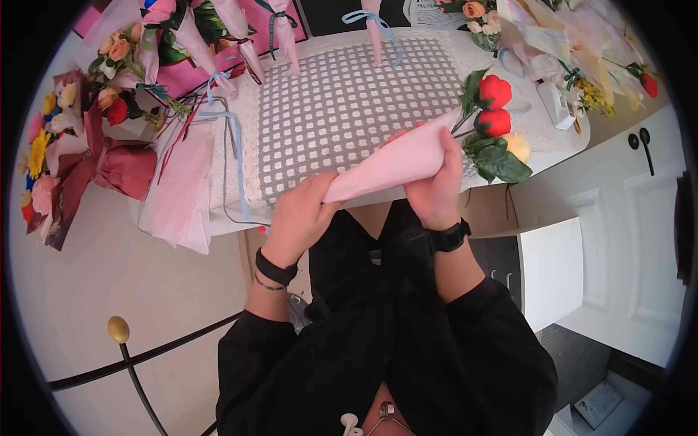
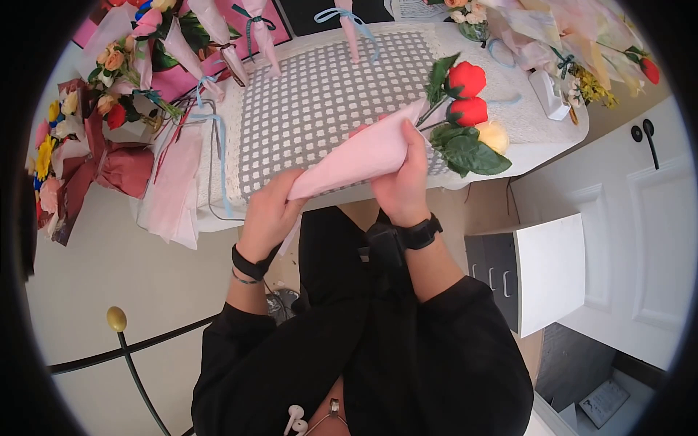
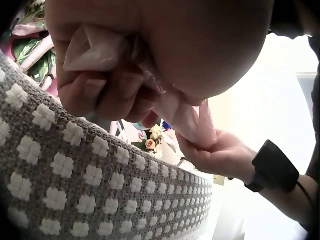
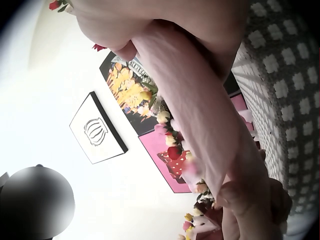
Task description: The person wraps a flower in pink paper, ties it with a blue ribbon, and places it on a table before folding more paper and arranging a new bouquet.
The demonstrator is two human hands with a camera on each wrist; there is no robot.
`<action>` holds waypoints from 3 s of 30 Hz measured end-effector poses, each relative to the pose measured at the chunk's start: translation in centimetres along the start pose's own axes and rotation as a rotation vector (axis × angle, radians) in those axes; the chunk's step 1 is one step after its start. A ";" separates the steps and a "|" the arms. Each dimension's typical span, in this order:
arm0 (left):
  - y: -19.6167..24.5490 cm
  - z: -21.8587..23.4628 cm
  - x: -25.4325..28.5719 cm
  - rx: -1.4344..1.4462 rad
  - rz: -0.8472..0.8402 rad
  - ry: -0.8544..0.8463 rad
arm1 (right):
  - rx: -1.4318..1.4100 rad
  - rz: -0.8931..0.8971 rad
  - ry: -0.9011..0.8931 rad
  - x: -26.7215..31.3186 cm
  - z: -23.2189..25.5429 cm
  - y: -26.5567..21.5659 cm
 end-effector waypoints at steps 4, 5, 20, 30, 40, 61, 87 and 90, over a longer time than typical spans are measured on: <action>-1.1 -0.3 -1.6 0.019 0.103 -0.092 | -0.067 0.014 0.026 -0.4 1.2 -0.4; -1.4 -0.4 -2.0 -0.001 0.213 -0.161 | -0.090 0.041 0.061 -0.5 1.4 -0.4; 6.6 -0.6 -1.9 -0.146 -0.228 0.318 | 0.027 0.154 0.134 -1.4 0.6 -1.0; 5.1 -1.9 -6.9 -0.279 -0.180 0.012 | 0.246 -0.070 -0.144 -2.3 -0.9 -3.7; 5.7 -2.0 -8.2 -0.551 -0.363 0.175 | 1.967 1.138 -0.962 0.5 -8.6 -6.2; 3.8 -1.1 -11.0 -0.072 -0.107 -0.378 | 2.404 1.166 -1.170 -4.9 -6.0 -2.9; 2.8 -2.0 -11.0 -0.482 -0.242 0.073 | 2.434 0.869 -1.123 -5.0 -6.9 -1.8; 3.5 -1.7 -10.7 -0.496 -0.245 0.123 | 2.294 0.859 -1.121 -5.3 -6.5 -1.5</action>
Point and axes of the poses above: each hand's wrist, its own x-axis away from the middle knuckle, its own z-axis out of the back of the hand, y = z × x, the point moved 3 cm from there along -x, towards the middle knuckle, and after that the axes turned 12 degrees about z, right-handed, at the moved point
